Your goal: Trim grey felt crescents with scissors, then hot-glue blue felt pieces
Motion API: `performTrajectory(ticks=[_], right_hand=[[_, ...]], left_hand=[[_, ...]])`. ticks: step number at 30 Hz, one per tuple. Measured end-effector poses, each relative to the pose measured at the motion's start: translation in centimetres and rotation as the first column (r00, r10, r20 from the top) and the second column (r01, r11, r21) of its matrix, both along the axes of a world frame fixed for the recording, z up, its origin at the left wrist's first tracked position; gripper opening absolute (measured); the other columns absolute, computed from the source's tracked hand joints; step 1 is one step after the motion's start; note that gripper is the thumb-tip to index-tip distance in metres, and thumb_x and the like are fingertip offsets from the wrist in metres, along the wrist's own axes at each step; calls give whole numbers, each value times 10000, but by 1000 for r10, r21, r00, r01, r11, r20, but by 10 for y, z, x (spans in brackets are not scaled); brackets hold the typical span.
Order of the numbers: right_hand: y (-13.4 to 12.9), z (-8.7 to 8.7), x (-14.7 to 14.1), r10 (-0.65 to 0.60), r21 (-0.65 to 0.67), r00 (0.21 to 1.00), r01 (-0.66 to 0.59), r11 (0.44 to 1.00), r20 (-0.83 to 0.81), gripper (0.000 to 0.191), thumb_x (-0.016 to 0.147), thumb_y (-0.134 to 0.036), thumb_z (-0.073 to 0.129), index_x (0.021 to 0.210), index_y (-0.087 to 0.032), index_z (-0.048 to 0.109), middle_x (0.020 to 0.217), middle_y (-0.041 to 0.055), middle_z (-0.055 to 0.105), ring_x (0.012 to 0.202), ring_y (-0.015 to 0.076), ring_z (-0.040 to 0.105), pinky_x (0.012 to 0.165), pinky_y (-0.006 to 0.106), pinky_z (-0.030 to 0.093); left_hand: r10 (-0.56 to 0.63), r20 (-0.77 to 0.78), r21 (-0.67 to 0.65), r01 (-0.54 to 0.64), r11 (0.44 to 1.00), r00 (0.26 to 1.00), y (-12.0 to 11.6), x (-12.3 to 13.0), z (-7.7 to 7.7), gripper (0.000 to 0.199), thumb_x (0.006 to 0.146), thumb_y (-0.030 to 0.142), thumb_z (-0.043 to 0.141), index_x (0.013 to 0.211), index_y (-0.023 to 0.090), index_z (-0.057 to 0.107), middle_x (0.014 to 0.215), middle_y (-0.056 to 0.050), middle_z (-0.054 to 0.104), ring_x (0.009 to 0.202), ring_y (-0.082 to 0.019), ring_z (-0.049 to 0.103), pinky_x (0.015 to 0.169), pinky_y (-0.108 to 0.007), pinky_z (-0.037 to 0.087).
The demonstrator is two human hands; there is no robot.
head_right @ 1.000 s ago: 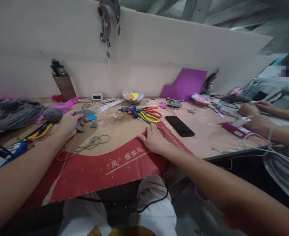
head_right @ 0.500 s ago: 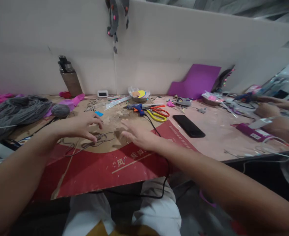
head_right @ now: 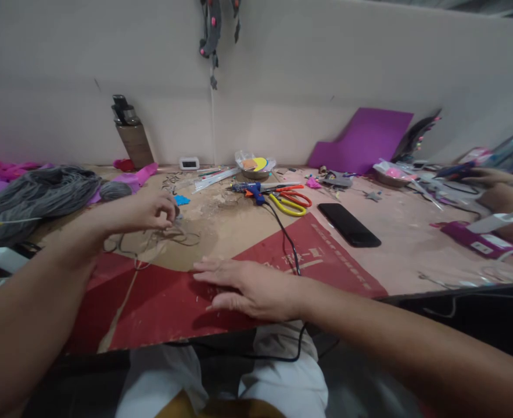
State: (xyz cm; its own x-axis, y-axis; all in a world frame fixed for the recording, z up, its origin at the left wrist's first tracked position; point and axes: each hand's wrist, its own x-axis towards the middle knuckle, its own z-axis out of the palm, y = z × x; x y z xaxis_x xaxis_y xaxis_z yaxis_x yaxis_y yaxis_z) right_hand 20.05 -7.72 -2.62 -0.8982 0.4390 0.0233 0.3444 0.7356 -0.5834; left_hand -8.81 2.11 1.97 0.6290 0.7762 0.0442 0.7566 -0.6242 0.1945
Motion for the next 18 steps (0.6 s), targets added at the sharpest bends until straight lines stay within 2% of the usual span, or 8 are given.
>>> performTrajectory(ticks=[2,4,7,10,12,14,16,18], right_hand=[[14,5,4,-105,31,987,110,993,-123,544,1002,-499,312,1471,-241,411,1572,46,315,1461,171,251,1202,390,220],[46,0,2,-247,150,949,277,949,-194,561,999,-520,281,1478,-252,394,1580,46,296,1470,192,227,1209,451,178],[99,-18,-13,-391,245,917,399,883,-85,631,984,-543,278,1516,-206,320,1604,84,209,1489,230,142,1210,485,154],[113,-33,-34,-452,292,888,412,863,82,660,973,-528,331,1519,-156,312,1593,135,214,1488,282,113,1202,517,150],[94,-34,-43,-361,309,923,307,900,132,708,965,-535,359,1510,-86,313,1585,177,210,1488,290,103,1212,491,101],[61,-27,-42,-152,262,982,118,958,112,738,965,-548,354,1510,-54,296,1589,183,190,1491,272,105,1217,469,77],[29,-14,-36,63,144,997,-69,987,45,764,941,-569,421,1521,-91,281,1594,148,203,1492,236,125,1221,423,99],[13,-2,-32,196,-9,979,-197,980,-56,577,988,-458,389,1489,-171,376,1539,77,378,1445,165,292,1201,345,197]], left_hand=[[31,49,-13,-30,999,998,0,-6,14,162,745,336,620,755,209,721,867,-47,693,775,-171,612,729,-279,453],[11,145,1,-11,1000,989,-3,-10,25,188,755,374,625,766,217,727,942,-59,696,876,-190,623,797,-300,461],[-41,342,4,42,999,939,-8,-11,29,171,737,389,668,704,228,715,1088,-62,686,1067,-220,594,893,-321,454],[54,623,-7,-63,998,780,-6,-13,20,177,690,389,729,691,217,685,1040,-65,688,942,-203,624,774,-300,492],[184,766,-68,-207,976,616,2,-18,11,209,668,395,749,721,210,668,813,-45,666,683,-156,595,588,-266,467],[259,850,-120,-310,943,458,12,-23,4,220,660,373,759,764,206,659,652,-9,596,533,-120,513,474,-236,393],[273,901,-145,-357,923,339,23,-29,-2,208,665,336,760,777,202,648,630,-1,587,494,-105,488,446,-226,363],[253,931,-144,-372,917,263,31,-31,-7,181,672,303,757,756,198,635,637,-2,599,487,-99,492,448,-225,368]])
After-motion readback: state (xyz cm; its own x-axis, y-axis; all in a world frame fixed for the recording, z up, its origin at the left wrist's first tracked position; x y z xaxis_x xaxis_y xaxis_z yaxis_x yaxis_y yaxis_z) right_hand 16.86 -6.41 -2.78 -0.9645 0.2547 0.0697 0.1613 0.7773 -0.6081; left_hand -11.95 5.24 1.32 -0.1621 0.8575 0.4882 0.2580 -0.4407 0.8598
